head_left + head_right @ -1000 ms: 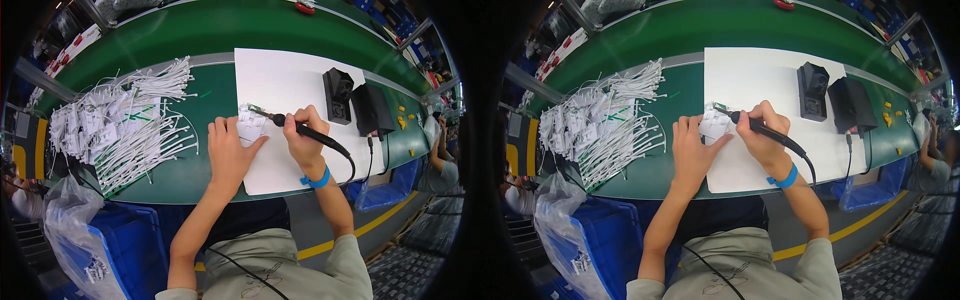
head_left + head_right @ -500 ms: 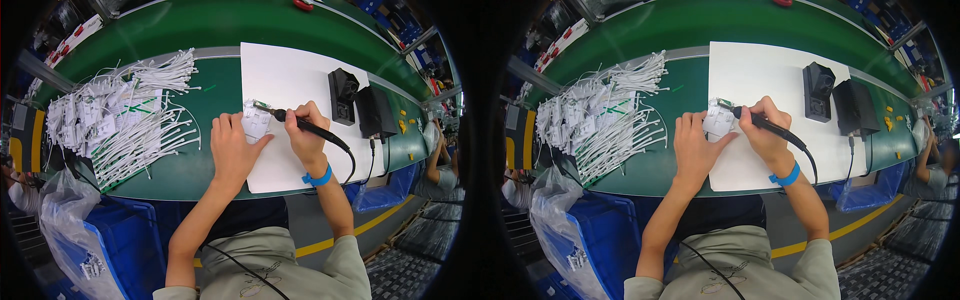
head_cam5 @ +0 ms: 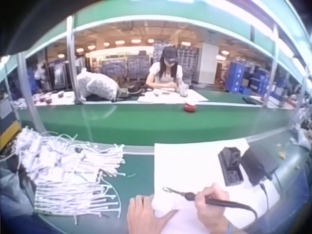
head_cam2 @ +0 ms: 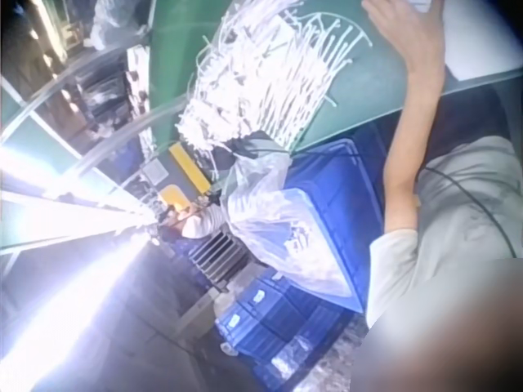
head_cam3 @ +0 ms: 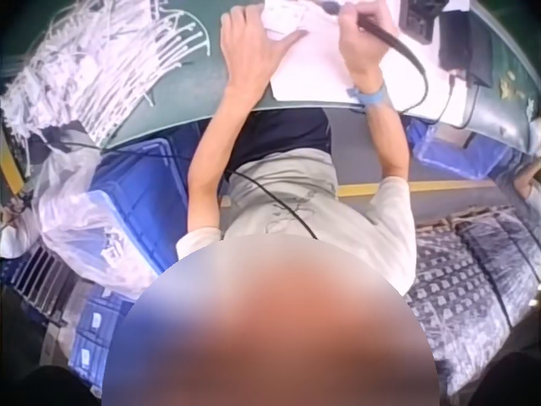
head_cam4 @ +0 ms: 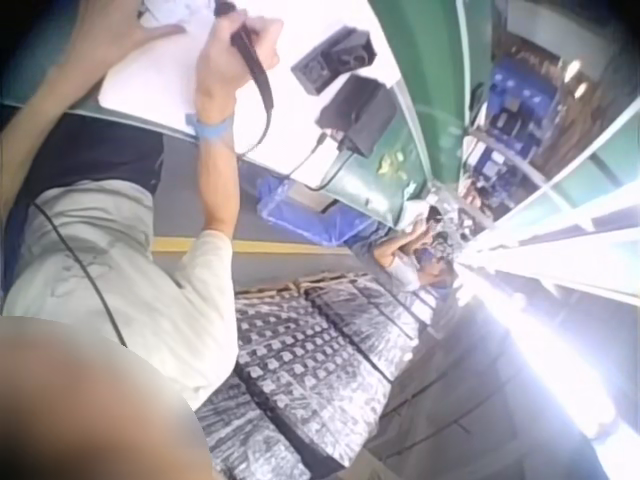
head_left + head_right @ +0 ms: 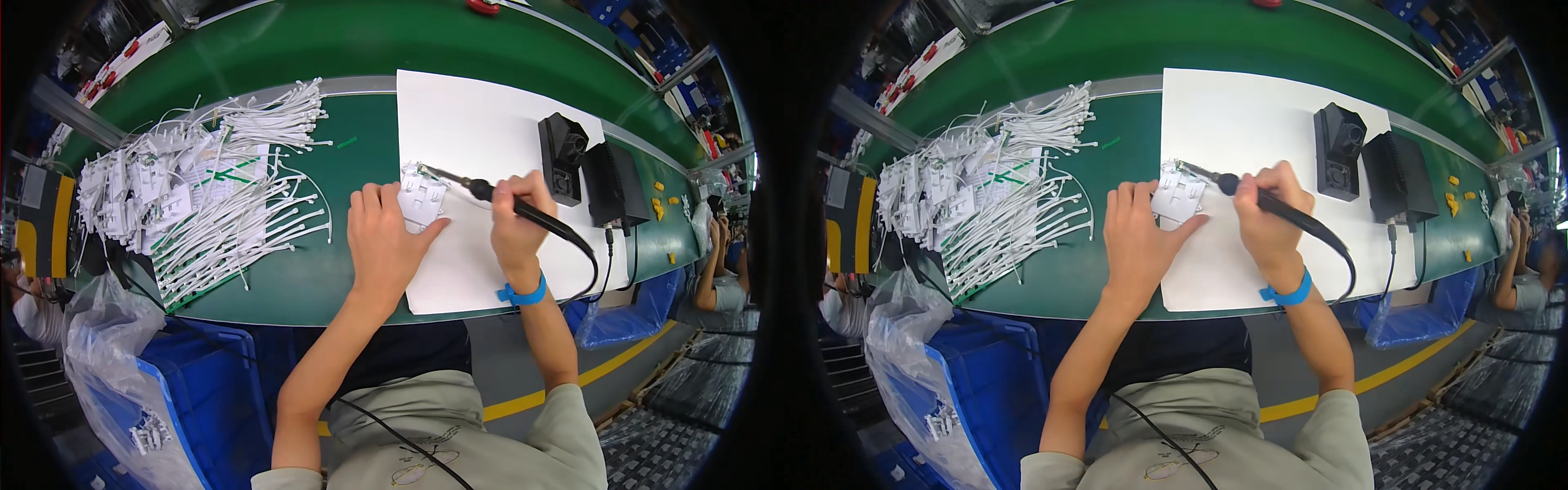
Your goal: Solder wires to small printed circuit boards on a factory assembly line.
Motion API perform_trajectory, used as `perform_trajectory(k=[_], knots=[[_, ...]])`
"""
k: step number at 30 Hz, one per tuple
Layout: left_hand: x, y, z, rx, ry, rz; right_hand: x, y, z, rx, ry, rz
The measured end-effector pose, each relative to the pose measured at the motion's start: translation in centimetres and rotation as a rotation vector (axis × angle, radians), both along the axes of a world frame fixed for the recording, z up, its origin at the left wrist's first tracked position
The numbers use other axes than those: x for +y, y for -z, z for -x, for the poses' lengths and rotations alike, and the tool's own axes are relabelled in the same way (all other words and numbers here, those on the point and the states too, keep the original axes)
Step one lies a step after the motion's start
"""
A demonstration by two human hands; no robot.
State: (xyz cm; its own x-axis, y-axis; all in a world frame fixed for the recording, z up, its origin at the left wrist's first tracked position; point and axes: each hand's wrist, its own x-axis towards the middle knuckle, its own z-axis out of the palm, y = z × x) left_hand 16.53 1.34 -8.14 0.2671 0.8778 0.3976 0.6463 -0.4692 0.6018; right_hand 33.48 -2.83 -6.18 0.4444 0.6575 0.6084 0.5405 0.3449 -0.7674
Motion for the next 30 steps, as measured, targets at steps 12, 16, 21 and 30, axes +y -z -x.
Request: perform_trajectory(k=[12,16,21,30], knots=[[-1.0,-1.1,-3.3,0.213,0.302,-0.301,-0.7,-0.4,-3.4,-0.041,0.213,-0.336],[0.2,-0.8,-5.7,0.485,0.438,-0.304,-0.9,-0.6,-4.2,-0.004,0.243,-0.367],[1.9,-1.8,-4.9,0.313,0.318,-0.338,-1.2,-1.0,-4.7,0.004,0.311,-0.423],[1.3,-3.2,1.6,0.018,-0.073,-0.081,-1.5,-1.7,-4.9,0.068,0.333,-0.469]])
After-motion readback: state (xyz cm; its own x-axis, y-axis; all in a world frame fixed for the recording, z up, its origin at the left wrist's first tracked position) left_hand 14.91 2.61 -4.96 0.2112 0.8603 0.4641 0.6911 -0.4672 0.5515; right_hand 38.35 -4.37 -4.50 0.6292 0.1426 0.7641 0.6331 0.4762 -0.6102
